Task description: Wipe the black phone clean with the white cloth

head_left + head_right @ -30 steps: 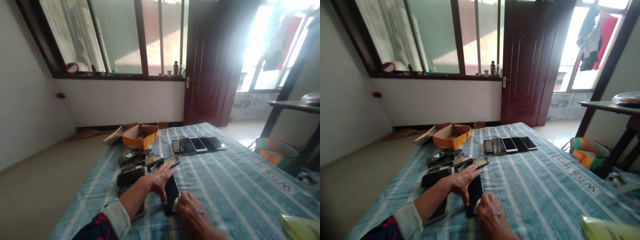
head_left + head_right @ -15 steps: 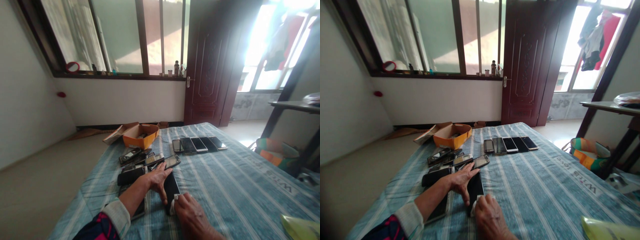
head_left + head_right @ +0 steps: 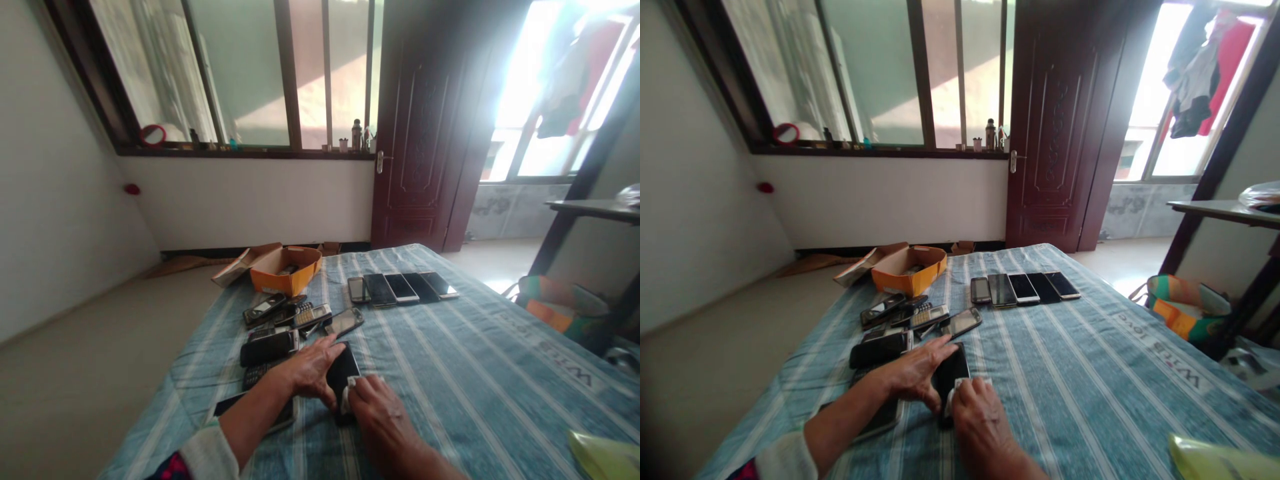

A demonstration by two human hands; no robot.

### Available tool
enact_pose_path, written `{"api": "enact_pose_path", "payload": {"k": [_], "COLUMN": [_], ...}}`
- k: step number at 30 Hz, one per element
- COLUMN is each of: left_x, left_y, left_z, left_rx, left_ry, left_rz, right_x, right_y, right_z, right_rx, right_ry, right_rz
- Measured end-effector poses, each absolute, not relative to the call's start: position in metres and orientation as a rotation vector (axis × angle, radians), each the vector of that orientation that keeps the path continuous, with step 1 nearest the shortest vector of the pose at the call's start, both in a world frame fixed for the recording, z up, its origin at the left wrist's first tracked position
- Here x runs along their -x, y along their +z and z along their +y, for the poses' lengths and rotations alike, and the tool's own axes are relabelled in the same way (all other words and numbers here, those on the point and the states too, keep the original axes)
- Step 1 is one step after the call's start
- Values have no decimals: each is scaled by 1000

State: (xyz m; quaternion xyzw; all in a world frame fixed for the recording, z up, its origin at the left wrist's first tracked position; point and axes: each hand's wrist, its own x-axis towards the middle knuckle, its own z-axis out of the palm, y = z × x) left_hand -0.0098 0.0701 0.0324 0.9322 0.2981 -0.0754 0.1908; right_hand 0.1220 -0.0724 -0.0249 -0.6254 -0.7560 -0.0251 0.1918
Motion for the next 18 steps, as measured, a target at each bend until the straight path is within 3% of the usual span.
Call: {"api": "enact_pose_path", "payload": {"k": [11,18], "left_x": [16,24], "left_y": [30,27], "left_z": [62,41], "left_rx": [-2503,-2541], "left_ry": [-87,48], "left_rz": [814,966], "right_x": [-127,-132], "right_y": [-21,-27], "right_z": [-50,-85], "right_rx": [1835,1707], "right_ry": [-21,56], "right_rz": [-2057,-2100]}}
